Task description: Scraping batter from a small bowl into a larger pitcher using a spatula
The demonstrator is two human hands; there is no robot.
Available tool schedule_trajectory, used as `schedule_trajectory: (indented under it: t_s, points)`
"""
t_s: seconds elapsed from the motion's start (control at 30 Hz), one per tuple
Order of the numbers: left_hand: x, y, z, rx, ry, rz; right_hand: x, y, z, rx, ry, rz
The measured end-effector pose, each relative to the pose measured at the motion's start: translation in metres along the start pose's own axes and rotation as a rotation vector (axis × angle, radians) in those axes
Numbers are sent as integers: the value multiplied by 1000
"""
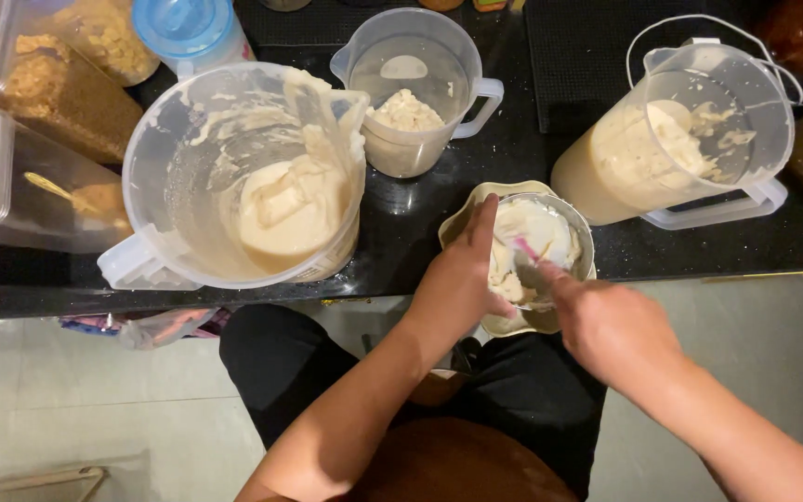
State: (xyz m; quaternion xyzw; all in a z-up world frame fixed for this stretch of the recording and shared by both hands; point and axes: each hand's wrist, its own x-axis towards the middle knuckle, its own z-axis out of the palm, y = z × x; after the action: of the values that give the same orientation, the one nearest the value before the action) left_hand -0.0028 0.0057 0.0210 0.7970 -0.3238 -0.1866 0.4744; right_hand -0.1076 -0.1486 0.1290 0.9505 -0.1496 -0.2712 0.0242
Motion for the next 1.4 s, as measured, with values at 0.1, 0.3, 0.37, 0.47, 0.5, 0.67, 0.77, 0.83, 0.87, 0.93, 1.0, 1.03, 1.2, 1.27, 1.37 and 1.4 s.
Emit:
schedule_trajectory:
  t_s: [0.1,0.3,0.37,0.47,0.5,0.67,0.77,0.83,0.87,0.93,1.0,1.03,1.2,1.27,1.37,1.4]
  points:
    - [2,4,-5,-27,-74,-59,-17,1,-9,-134,-121,-189]
    - [4,-2,1,17,-59,-70,-7,24,-14,-107,35,3]
    - [3,-4,1,45,-43,-51,7,25,-5,-154,-76,-122]
    - [4,-6,1,41,-48,-36,-22,23,-59,-374,-212,58]
    - [3,-8,3,39,-50,-34,-18,33,-51,-374,-213,60]
    - [3,0,-3,28,-51,-50,11,38,-42,-191,-239,-286]
    - [3,-1,-2,50,-77,-87,10,28,-79,-495,-428,-192]
    - [3,-1,-2,38,-74,-91,10,29,-89,-566,-431,-140]
    - [3,0,-2,27,-72,-95,11,31,-94,-634,-432,-87]
    - [5,-6,3,35,-59,-60,15,41,-89,-673,-336,-99]
    - [5,-7,4,42,-42,-28,17,48,-84,-714,-240,-115]
    - [4,-4,2,30,-58,-43,16,51,-80,-629,-124,-157]
    - [5,0,-3,-20,-129,-112,6,37,-32,-215,99,-238]
    - [5,-10,4,3,-94,-55,-6,23,1,-68,-70,-216]
    - [4,-12,6,-30,-70,-4,-35,7,-24,126,-208,59]
    - [4,-13,8,-37,-70,-7,-30,7,-9,122,-214,61]
